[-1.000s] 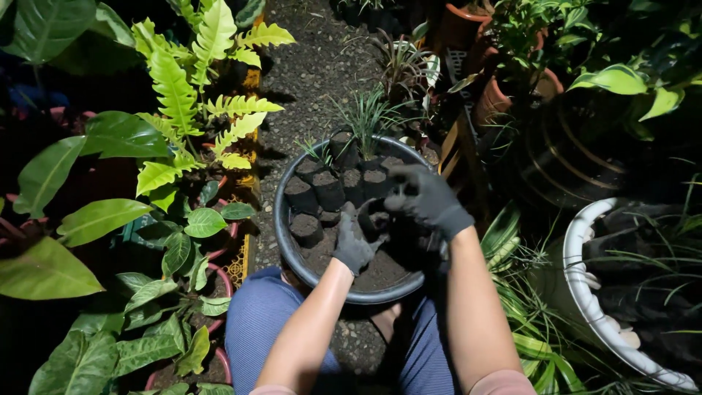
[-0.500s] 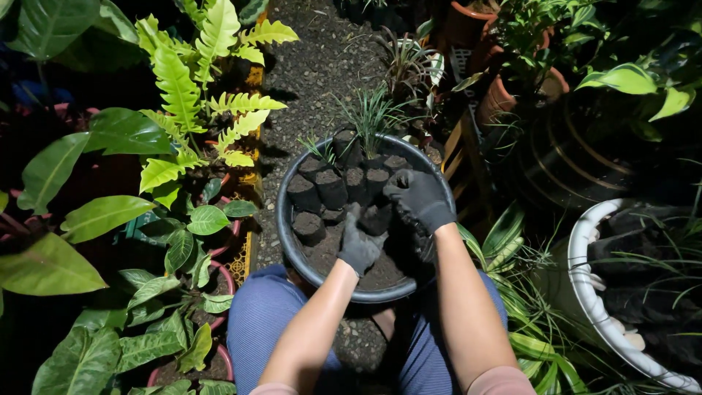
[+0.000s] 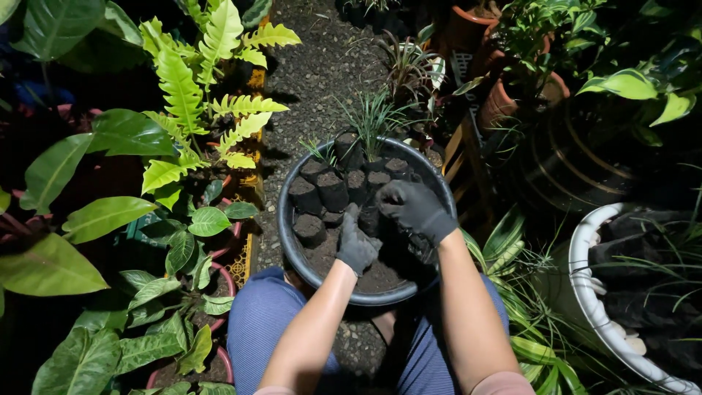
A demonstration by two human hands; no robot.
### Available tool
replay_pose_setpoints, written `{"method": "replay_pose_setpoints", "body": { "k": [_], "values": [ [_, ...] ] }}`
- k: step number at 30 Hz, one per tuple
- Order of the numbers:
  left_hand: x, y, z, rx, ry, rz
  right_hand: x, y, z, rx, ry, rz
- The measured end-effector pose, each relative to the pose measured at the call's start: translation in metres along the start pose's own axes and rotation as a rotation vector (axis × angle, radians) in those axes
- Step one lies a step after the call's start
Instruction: The person is sitting on the ground and arranging small, cylindrical soil plugs into a black pot. They use gloved hands to pick up the plugs and place them into the pot, filling the gaps with loose soil.
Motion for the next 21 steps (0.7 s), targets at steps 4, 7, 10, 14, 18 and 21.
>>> {"method": "replay_pose_setpoints", "body": {
  "k": [4, 7, 10, 14, 18, 21],
  "values": [
    [-0.025, 0.030, 0.032, -0.034, 0.061, 0.064, 0.004, 0.002, -0.013, 0.218, 0.124, -0.120],
    [-0.065, 0.061, 0.066, -0.148, 0.042, 0.145, 0.006, 0.044, -0.013, 0.450, 0.128, -0.085],
    [-0.062, 0.087, 0.071, -0.164, -0.085, 0.242, 0.001, 0.070, 0.012, 0.609, -0.088, 0.285],
    [-0.054, 0.104, 0.077, -0.186, -0.097, 0.247, 0.004, 0.066, 0.097, -0.408, -0.527, 0.184],
    [-0.066, 0.090, 0.087, -0.248, -0.099, 0.267, 0.011, 0.082, 0.182, -0.370, -0.606, 0.015],
    [-0.048, 0.080, 0.076, -0.135, -0.068, 0.164, 0.010, 0.082, 0.186, -0.374, -0.605, 0.031]
  ]
}}
Point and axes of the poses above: each hand's wrist, its own x-axis towards the middle knuckle, its own z-axis out of the palm, y = z × x, the point moved 5 cm from there along x, towards the middle knuckle, and after that the axes turned 10 degrees about z, right-handed, at the moved point
